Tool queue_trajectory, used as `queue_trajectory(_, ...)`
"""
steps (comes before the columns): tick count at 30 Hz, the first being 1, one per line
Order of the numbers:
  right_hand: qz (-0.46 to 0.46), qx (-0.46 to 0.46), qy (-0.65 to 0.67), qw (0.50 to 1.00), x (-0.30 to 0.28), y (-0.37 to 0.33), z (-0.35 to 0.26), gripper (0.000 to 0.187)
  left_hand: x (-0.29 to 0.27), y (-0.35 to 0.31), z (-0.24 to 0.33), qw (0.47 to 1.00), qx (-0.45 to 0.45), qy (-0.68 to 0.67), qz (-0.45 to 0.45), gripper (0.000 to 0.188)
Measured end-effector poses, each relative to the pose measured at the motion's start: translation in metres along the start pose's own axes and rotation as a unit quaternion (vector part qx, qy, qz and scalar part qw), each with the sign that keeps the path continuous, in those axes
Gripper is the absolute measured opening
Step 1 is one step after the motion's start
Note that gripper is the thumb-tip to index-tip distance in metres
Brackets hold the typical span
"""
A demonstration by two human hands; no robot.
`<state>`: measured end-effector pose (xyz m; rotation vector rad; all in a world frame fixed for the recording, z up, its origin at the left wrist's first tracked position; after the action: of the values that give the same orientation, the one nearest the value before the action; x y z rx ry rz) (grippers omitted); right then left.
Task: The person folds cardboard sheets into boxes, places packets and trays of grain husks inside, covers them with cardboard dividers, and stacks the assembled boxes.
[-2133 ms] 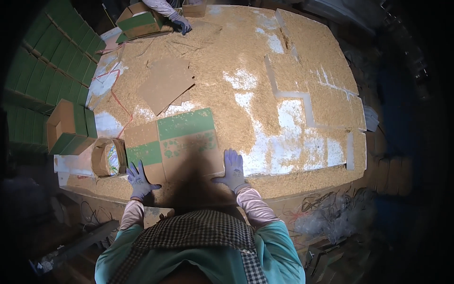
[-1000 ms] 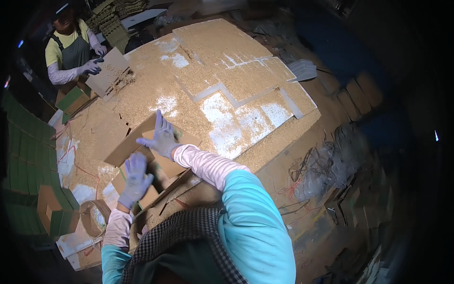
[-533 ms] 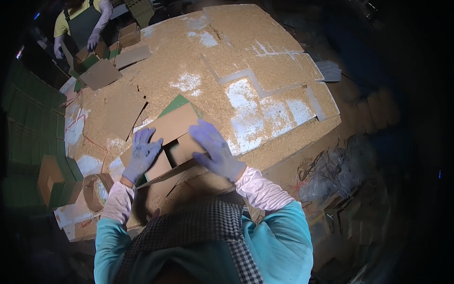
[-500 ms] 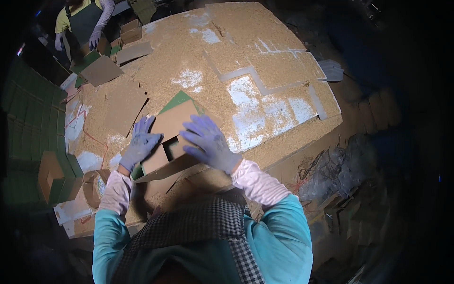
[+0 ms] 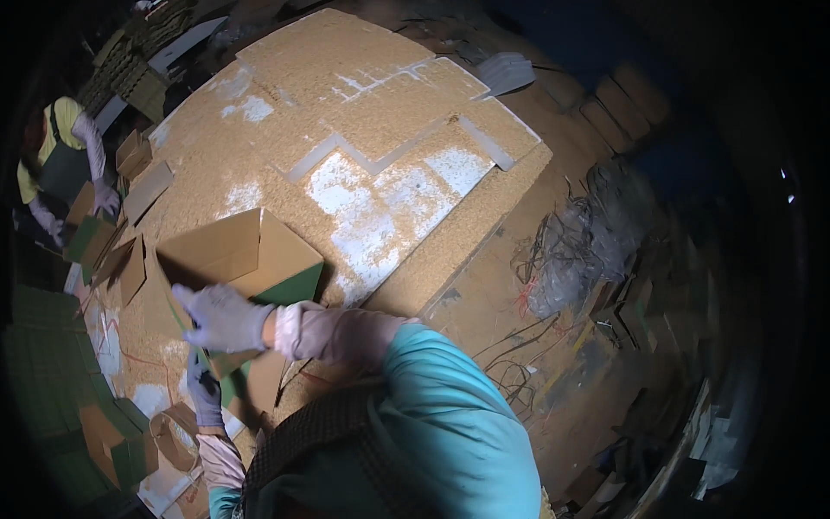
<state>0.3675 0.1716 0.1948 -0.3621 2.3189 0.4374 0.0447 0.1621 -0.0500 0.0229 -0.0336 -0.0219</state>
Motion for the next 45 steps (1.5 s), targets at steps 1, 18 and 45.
queue_trajectory(1,0.078,-0.07,-0.076,0.992,0.049,-0.002,0.018,0.06,0.027,0.009,-0.009,0.897,-0.171,-0.402,0.067,0.054)
queue_trajectory(18,0.356,0.582,0.11,0.723,-0.314,-0.454,0.756,0.105,0.026,-0.018,0.024,0.971,-0.099,0.114,0.186,0.064)
queue_trajectory(45,-0.052,0.161,0.192,0.967,-0.047,-0.042,0.122,0.086,0.067,0.019,0.019,0.981,0.022,0.066,0.183,0.053)
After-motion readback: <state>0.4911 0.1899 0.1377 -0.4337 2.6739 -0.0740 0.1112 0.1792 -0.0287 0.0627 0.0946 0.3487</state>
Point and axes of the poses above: each hand's wrist, its own y-axis towards the middle knuckle, its own x-axis out of the palm, z = x × y, the point moved 8 cm from there along y, towards the middle knuckle, and after that the axes turned 14 degrees about -y, right-handed, at the moved point
